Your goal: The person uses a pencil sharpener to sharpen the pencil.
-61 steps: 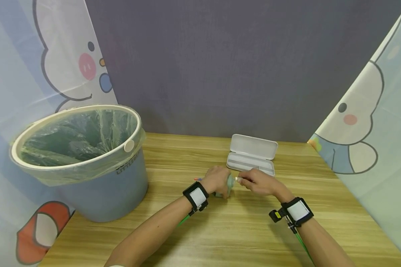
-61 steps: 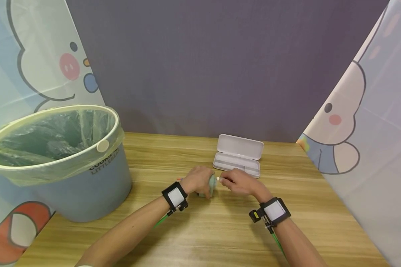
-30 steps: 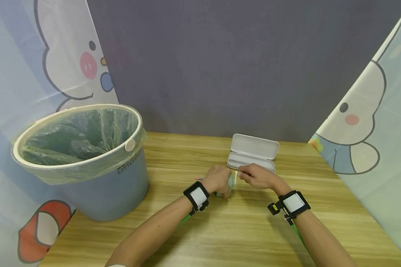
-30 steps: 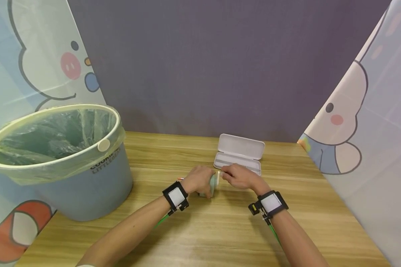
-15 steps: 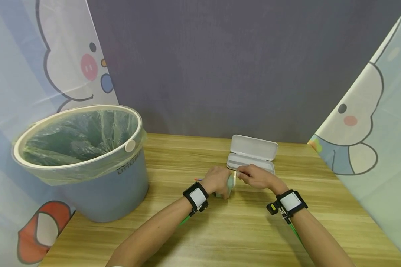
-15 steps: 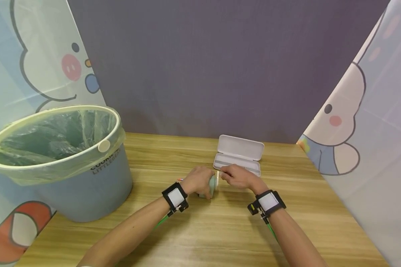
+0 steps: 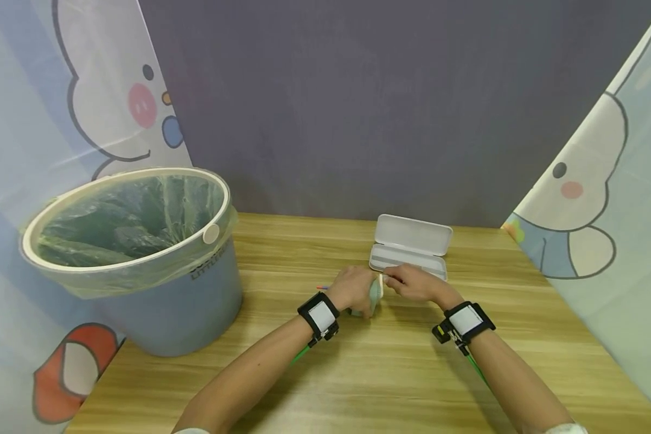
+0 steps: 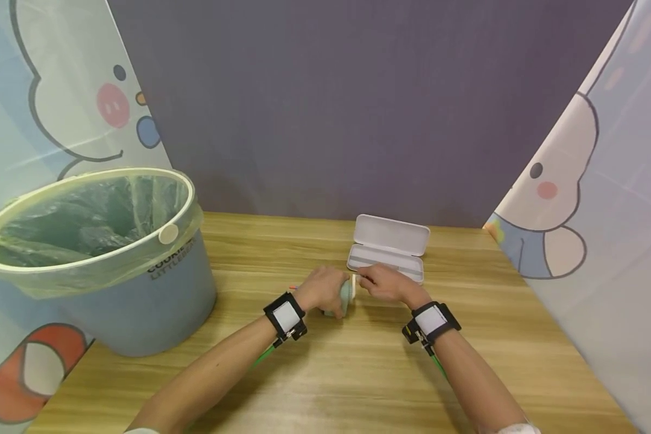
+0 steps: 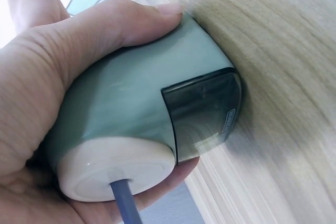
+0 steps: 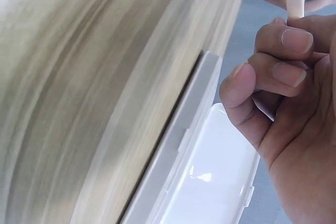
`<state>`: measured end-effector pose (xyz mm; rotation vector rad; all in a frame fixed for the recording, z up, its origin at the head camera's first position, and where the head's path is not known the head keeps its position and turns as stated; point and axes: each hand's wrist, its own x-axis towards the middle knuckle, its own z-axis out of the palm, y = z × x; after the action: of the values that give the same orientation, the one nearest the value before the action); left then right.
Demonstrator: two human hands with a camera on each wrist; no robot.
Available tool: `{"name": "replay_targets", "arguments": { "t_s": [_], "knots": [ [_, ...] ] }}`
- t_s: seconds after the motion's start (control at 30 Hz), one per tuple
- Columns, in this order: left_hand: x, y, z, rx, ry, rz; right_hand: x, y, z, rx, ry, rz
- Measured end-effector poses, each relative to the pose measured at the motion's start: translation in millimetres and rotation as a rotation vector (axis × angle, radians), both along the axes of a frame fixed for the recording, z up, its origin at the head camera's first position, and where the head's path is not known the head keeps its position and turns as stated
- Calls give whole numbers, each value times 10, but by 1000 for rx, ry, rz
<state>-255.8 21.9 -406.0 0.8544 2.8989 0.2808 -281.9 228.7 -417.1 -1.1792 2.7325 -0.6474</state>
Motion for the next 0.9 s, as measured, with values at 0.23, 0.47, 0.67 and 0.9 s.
{"name": "replay_targets", "arguments": {
  "t_s": [0.23, 0.47, 0.67, 0.9],
  "knots": [
    [-8, -3, -28, -11, 27, -24, 22, -36, -88, 90, -16, -6],
    [-13, -4, -25, -18, 25, -11, 60, -78, -151, 132, -9, 11],
    [-15, -13, -24, -12, 23, -7, 89, -83, -193, 167, 44, 4],
    [-6, -18, -34, 7, 27, -14, 123, -88, -225, 169, -13, -5]
  ]
}}
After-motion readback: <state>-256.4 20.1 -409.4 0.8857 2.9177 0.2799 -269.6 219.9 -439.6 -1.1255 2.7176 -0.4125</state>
